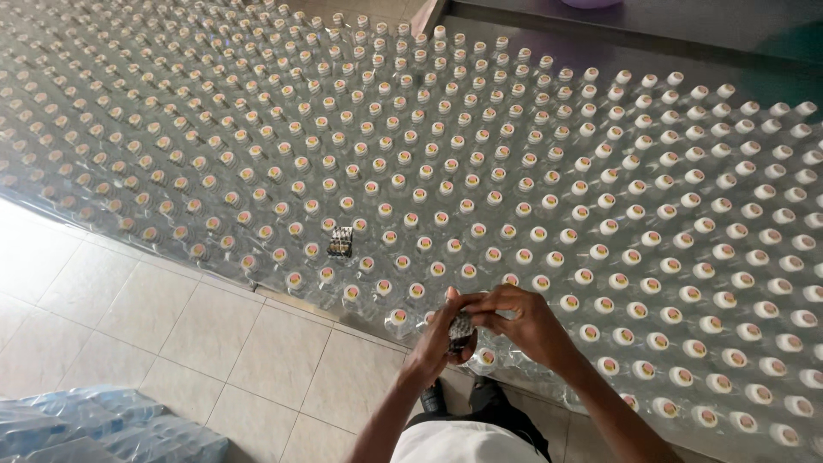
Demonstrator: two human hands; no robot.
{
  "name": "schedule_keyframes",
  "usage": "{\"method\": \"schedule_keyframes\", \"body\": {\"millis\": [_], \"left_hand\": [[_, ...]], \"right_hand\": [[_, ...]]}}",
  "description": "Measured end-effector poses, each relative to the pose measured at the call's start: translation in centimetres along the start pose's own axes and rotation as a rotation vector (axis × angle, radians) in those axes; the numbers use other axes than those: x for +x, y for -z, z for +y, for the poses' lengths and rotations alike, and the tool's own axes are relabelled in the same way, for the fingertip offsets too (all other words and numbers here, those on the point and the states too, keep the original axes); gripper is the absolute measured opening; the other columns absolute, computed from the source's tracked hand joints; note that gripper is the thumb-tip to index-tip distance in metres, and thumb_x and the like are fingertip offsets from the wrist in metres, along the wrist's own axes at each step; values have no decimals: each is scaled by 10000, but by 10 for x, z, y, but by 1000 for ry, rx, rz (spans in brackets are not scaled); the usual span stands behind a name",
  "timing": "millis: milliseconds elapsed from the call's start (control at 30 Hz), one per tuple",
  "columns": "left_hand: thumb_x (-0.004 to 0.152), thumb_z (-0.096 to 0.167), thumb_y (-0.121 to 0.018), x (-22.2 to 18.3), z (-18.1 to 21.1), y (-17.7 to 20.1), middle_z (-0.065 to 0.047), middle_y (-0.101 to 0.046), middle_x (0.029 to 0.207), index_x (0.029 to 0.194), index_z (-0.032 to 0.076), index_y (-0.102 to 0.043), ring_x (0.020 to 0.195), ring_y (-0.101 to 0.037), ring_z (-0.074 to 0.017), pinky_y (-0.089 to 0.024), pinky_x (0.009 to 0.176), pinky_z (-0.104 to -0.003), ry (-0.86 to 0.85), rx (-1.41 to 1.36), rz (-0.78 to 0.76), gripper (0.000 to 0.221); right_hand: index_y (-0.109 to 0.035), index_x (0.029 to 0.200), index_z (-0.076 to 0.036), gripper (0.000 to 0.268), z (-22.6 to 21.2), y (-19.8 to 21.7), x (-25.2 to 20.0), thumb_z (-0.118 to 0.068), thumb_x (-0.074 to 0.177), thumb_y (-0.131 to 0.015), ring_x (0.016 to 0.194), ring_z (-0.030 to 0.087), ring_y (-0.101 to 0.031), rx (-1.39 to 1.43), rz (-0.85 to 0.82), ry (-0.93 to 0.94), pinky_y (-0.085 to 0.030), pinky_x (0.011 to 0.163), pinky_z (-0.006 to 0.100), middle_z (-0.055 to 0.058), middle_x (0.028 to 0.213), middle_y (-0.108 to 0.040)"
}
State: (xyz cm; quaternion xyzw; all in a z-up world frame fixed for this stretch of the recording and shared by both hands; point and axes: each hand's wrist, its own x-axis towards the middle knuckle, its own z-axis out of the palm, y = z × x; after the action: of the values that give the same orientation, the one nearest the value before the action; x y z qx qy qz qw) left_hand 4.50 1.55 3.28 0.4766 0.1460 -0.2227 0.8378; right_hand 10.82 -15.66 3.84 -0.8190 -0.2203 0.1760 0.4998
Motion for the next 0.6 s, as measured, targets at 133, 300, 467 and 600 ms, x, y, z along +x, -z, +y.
{"method": "schedule_keyframes", "body": {"millis": [133, 300, 467, 600], "left_hand": [[1044, 656, -344, 46, -60, 27, -140, -543, 581, 1471, 78, -512, 367, -499, -177, -273, 275, -201, -54, -227, -159, 738], [1063, 595, -412, 44, -49, 15, -90, -606, 812, 1384, 77, -564, 474, -567, -144, -383, 321, -202, 20, -189, -294, 628], [1050, 648, -411, 68, -62, 12, -75, -563, 771, 1231, 97, -603, 492, -575, -177, -381, 336, -211, 56, -81, -255, 612], [1047, 652, -435, 69, -54, -4, -87, -491, 763, 1347, 95, -573, 517, -526, -180, -342, 353, -222, 81, -4, -218, 648]], "right_hand": [[-844, 925, -111, 129, 3, 7, -1, -119, 796, -843, 889, 294, -746, -60, 19, 151, -552, 862, 401, 78, 750, -754], [-788, 918, -85, 72, 3, 24, -3, -135, 873, -766, 938, 326, -723, -94, -83, 119, -524, 879, 447, 99, 888, -778], [-783, 924, -101, 87, 10, 32, -6, -172, 875, -773, 924, 291, -723, -137, -77, 98, -526, 858, 426, 61, 904, -775], [-813, 923, -91, 94, 21, 48, -13, -154, 854, -807, 921, 267, -748, -91, 27, 74, -558, 862, 393, 65, 967, -778]]}}
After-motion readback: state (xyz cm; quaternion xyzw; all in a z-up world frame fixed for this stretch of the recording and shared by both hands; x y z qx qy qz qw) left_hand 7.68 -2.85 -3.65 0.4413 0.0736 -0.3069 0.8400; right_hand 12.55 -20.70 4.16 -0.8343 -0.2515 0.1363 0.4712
